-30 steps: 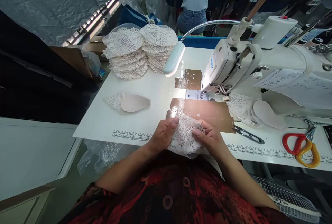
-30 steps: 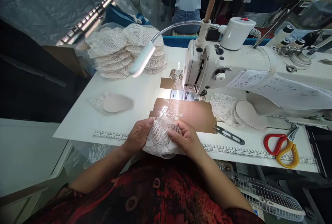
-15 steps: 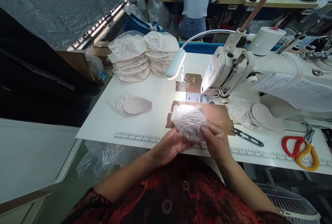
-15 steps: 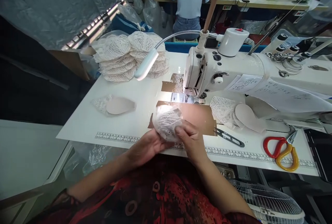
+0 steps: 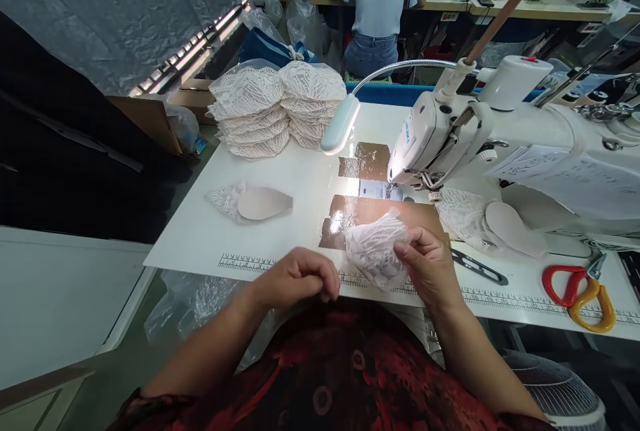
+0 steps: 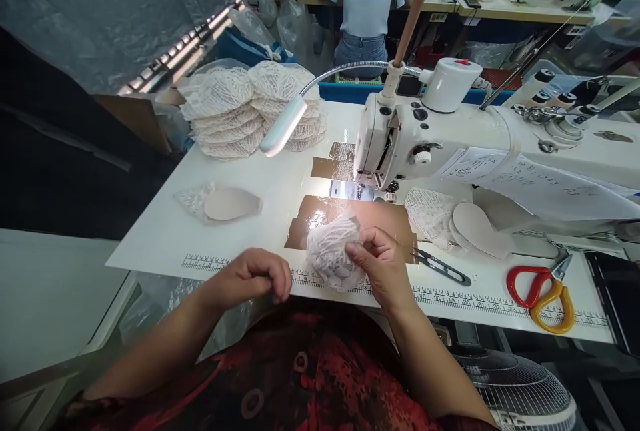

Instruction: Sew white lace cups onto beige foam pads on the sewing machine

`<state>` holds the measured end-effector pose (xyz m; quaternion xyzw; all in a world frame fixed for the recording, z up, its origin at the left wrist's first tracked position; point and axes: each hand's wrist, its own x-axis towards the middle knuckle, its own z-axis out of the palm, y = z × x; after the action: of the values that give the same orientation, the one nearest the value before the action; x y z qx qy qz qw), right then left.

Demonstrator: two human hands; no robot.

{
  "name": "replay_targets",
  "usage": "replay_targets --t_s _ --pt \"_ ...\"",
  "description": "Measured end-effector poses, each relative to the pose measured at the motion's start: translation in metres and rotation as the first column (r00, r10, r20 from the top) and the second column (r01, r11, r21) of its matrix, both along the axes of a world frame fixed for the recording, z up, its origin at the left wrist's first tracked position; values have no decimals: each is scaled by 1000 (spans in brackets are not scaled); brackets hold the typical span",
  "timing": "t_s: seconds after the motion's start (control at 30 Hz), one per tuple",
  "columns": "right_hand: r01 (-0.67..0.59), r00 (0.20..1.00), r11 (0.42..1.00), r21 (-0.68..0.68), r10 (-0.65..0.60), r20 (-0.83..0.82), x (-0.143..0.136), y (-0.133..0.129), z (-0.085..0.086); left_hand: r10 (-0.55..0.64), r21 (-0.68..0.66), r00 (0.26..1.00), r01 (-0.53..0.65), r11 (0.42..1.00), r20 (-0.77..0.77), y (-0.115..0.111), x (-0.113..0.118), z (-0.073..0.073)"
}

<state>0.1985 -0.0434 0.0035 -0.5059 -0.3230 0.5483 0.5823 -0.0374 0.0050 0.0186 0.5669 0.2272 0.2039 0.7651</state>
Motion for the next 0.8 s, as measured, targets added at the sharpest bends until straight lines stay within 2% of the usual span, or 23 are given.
replay_targets --t_s 0.03,0.1,0.17,0.27,0.4,0.6,0.8 --pt "-90 995 996 -2 90 45 -1 -2 2 89 143 996 -85 986 -19 4 -4 7" --pt "-249 956 968 5 245 164 -5 -5 5 244 394 967 -197 898 -73 9 -3 18" --pt "-330 905 944 24 309 292 -10 -6 8 252 502 955 -141 853 -159 11 3 21" --pt "-337 863 938 81 273 426 -15 -6 11 159 496 956 -16 868 -248 7 14 14" --pt "-276 857 952 130 183 482 -16 -4 11 136 536 953 32 844 -271 2 18 4" --pt "-192 861 974 117 110 496 -19 -5 6 183 588 954 -8 809 -239 4 18 8" --pt "-217 827 969 121 117 550 -20 -7 2 231 598 942 -41 800 -244 6 26 9"
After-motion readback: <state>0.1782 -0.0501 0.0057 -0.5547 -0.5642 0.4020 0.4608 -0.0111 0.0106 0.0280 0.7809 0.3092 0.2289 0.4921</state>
